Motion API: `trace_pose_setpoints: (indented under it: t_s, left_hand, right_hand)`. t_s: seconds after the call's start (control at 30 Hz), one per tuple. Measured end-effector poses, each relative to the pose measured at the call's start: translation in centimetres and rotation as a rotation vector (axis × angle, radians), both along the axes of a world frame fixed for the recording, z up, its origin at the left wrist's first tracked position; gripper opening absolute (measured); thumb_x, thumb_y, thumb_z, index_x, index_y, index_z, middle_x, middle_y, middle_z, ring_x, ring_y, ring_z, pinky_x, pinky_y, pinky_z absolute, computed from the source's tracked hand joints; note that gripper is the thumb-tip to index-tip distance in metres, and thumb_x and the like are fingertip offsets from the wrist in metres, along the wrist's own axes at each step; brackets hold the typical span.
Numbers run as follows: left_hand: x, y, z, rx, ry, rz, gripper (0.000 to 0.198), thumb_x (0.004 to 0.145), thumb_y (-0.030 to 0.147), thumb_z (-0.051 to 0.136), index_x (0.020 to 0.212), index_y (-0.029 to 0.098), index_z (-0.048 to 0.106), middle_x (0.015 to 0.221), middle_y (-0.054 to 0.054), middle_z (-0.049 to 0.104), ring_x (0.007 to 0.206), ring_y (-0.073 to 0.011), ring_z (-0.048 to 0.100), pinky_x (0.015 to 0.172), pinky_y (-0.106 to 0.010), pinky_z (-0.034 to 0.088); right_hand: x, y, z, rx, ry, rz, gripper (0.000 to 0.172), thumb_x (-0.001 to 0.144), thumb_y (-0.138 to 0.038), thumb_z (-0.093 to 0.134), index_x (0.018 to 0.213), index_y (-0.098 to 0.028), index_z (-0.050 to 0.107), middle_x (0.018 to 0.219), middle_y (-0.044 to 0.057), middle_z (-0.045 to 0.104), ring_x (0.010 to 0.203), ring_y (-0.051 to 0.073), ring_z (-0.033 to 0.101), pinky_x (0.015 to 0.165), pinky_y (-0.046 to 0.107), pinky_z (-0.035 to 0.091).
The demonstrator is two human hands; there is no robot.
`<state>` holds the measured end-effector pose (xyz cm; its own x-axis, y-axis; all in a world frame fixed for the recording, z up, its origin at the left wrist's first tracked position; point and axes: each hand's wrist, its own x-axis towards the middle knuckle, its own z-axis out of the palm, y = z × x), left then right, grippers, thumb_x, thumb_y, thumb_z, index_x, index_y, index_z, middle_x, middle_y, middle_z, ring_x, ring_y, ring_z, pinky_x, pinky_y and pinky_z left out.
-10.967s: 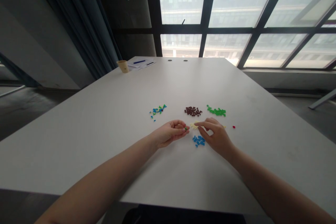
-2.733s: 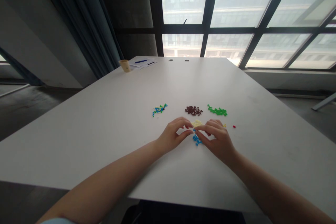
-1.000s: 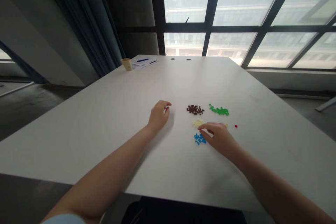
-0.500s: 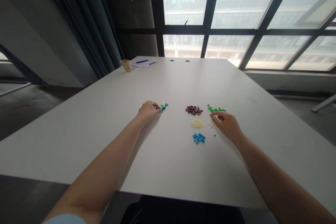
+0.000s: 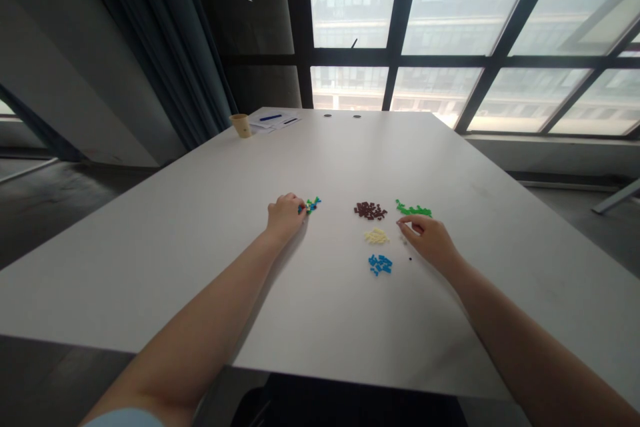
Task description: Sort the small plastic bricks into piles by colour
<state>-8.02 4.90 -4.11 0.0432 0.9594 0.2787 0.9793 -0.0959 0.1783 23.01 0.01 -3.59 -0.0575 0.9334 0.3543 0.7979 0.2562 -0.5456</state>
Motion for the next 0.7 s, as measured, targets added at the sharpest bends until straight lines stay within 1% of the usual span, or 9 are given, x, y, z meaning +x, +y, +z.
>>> trace_pose_setpoints:
  t_s: [0.1,0.17,0.33,0.43,0.5,0.57,0.63,0.7]
  left_hand:
    - [0.2,-0.1,0.1,0.029,-0.042,-0.022,0.018,0.075,0.03,0.048,0.075,0.019,0.062,0.087,-0.007,0.061,0.088,-0.0219,0.053,0.069,-0.03,0.038]
    - [0.4,-0.1,0.2,0.036,-0.096,-0.056,0.015,0.073,0.027,0.048,0.073,0.018,0.06,0.082,-0.006,0.061,0.082,-0.0198,0.054,0.068,-0.029,0.038]
    - [0.9,-0.2,0.1,-0.025,-0.248,-0.143,0.01,0.069,0.022,0.047,0.065,0.017,0.055,0.064,-0.002,0.057,0.061,-0.0138,0.05,0.06,-0.026,0.037]
    - [1.6,-0.7,0.2,-0.048,-0.305,-0.183,0.008,0.068,0.02,0.047,0.062,0.018,0.051,0.059,0.0,0.053,0.056,-0.012,0.047,0.056,-0.025,0.035]
    - [2.4,-1.3,0.4,-0.052,-0.354,-0.228,0.005,0.068,0.018,0.047,0.063,0.018,0.048,0.06,0.001,0.053,0.056,-0.0112,0.047,0.055,-0.024,0.036]
    - [3.4,-2.1,0.7,-0.019,-0.423,-0.305,0.003,0.069,0.017,0.049,0.069,0.019,0.046,0.065,0.002,0.055,0.058,-0.0104,0.049,0.057,-0.023,0.038]
    - [4.5,-3.1,1.0,0.058,-0.509,-0.404,0.01,0.071,0.017,0.05,0.078,0.019,0.044,0.072,0.002,0.058,0.063,-0.0095,0.051,0.061,-0.023,0.041]
    - [5.6,-4.2,1.2,0.148,-0.538,-0.494,0.011,0.074,0.017,0.051,0.081,0.019,0.043,0.076,0.001,0.059,0.065,-0.0089,0.051,0.063,-0.022,0.042]
  right_hand:
    - [-0.2,-0.1,0.2,0.011,-0.001,0.005,0.026,0.073,-0.033,0.048,0.074,-0.017,0.069,0.049,0.0,0.05,0.044,0.011,0.039,0.049,0.024,0.031]
    - [-0.3,-0.2,0.3,0.015,-0.002,0.017,0.026,0.074,-0.033,0.048,0.074,-0.017,0.069,0.049,0.0,0.051,0.045,0.011,0.039,0.049,0.024,0.031]
    - [-0.3,-0.3,0.3,0.011,-0.003,0.041,0.026,0.075,-0.032,0.048,0.075,-0.017,0.068,0.049,-0.001,0.049,0.045,0.011,0.039,0.05,0.024,0.031]
    - [-0.3,-0.3,0.2,0.003,0.002,0.053,0.024,0.076,-0.031,0.048,0.075,-0.017,0.068,0.05,-0.001,0.049,0.046,0.011,0.038,0.05,0.024,0.031]
    - [-0.4,-0.4,0.2,0.004,0.008,0.067,0.023,0.076,-0.03,0.048,0.076,-0.017,0.068,0.05,-0.001,0.048,0.046,0.01,0.038,0.051,0.024,0.031]
    - [-0.6,-0.5,0.3,0.015,0.01,0.088,0.022,0.076,-0.028,0.049,0.075,-0.017,0.067,0.05,-0.002,0.047,0.047,0.01,0.038,0.052,0.024,0.032]
    - [-1.1,-0.8,0.4,0.033,0.013,0.119,0.021,0.077,-0.026,0.049,0.075,-0.016,0.067,0.051,-0.002,0.047,0.048,0.01,0.039,0.053,0.024,0.032]
    - [-1.7,-1.2,0.5,0.053,0.023,0.165,0.019,0.077,-0.024,0.049,0.077,-0.017,0.066,0.053,-0.002,0.048,0.05,0.01,0.04,0.053,0.024,0.033]
